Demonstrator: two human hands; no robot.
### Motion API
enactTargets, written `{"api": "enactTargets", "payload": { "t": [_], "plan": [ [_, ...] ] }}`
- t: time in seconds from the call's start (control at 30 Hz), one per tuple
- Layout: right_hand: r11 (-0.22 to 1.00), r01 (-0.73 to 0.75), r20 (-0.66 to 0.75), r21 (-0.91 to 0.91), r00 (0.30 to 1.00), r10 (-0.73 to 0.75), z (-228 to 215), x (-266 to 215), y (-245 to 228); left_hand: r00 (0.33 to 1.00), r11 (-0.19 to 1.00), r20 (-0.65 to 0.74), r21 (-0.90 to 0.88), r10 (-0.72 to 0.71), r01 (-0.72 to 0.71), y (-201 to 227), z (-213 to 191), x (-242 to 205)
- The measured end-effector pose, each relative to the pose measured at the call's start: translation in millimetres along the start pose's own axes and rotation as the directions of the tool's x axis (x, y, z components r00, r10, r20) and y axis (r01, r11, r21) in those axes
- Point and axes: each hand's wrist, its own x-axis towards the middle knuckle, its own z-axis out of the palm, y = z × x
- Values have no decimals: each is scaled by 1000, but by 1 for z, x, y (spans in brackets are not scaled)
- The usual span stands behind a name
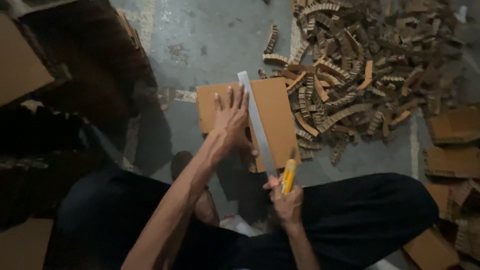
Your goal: The person sits on the floor and uses a metal ruler and a yellow utility knife to cut corrugated cardboard sheets into smaller rectangular pieces. They repeatedly measure, score, and snap the cardboard, then tear away the cut strips and place the finished pieces into a stack.
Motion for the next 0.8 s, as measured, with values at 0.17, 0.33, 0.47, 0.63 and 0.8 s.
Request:
{"api": "enactTargets", "payload": {
  "t": [0.17,0.33,0.47,0.63,0.8],
  "plan": [
    [995,-11,-82,100,996,19,-29,15,6,985,997,-172,-69,27,-40,-30,11,11],
    [985,-44,-106,168,992,62,-27,14,-9,923,995,-374,-3,94,-102,-49,21,16],
    [945,-118,-310,-304,951,19,-33,2,-38,907,992,-407,-25,104,-125,-48,23,14],
    [842,246,-133,-480,929,-347,-25,6,-86,923,995,-375,-19,83,-98,-47,15,12],
    [744,509,178,-432,857,-483,27,73,-119,936,997,-348,-20,60,-71,-48,17,13]
  ]
}}
